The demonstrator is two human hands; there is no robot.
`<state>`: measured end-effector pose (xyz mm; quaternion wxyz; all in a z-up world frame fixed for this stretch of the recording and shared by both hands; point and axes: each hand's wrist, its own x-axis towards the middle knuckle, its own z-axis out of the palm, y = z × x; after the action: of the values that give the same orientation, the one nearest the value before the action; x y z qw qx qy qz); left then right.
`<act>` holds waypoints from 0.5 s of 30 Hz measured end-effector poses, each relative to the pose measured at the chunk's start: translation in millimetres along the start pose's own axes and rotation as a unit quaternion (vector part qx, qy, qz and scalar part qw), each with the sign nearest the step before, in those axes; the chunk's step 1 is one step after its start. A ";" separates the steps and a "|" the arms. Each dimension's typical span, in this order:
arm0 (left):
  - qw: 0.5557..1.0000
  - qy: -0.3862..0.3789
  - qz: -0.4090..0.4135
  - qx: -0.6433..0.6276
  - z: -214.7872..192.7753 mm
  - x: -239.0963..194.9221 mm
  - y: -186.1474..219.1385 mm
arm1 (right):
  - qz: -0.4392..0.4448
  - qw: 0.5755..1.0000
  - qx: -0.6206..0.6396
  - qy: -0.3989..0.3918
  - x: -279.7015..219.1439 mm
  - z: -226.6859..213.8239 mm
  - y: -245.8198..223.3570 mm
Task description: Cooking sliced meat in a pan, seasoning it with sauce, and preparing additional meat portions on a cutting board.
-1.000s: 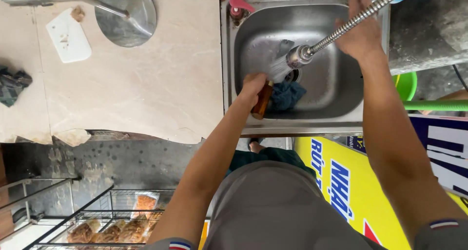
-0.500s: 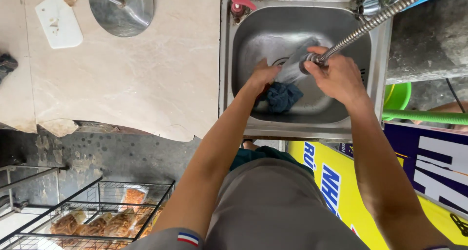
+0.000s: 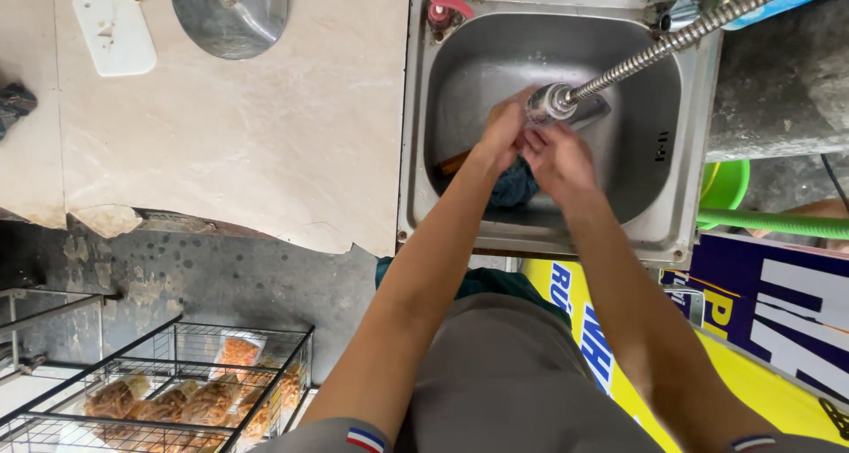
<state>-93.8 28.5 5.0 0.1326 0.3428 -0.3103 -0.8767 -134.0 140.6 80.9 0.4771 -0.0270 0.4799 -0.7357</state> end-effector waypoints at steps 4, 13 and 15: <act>0.972 -0.017 0.011 -0.233 -4.6 -10.2 -10.4 | 0.052 0.981 0.187 -0.005 84.7 -9.4 59.7; 0.986 0.082 -0.031 -0.144 -14.6 73.2 -43.7 | -0.064 0.997 -0.011 -0.034 64.9 4.2 57.8; 0.990 0.110 0.011 0.088 -11.3 74.3 -34.6 | -0.046 0.997 -0.013 0.056 42.0 26.8 50.3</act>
<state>-140.9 17.1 -62.0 0.1449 0.4443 -0.3737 -0.8012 -109.4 87.5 40.9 0.4148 -0.0147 0.5137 -0.7509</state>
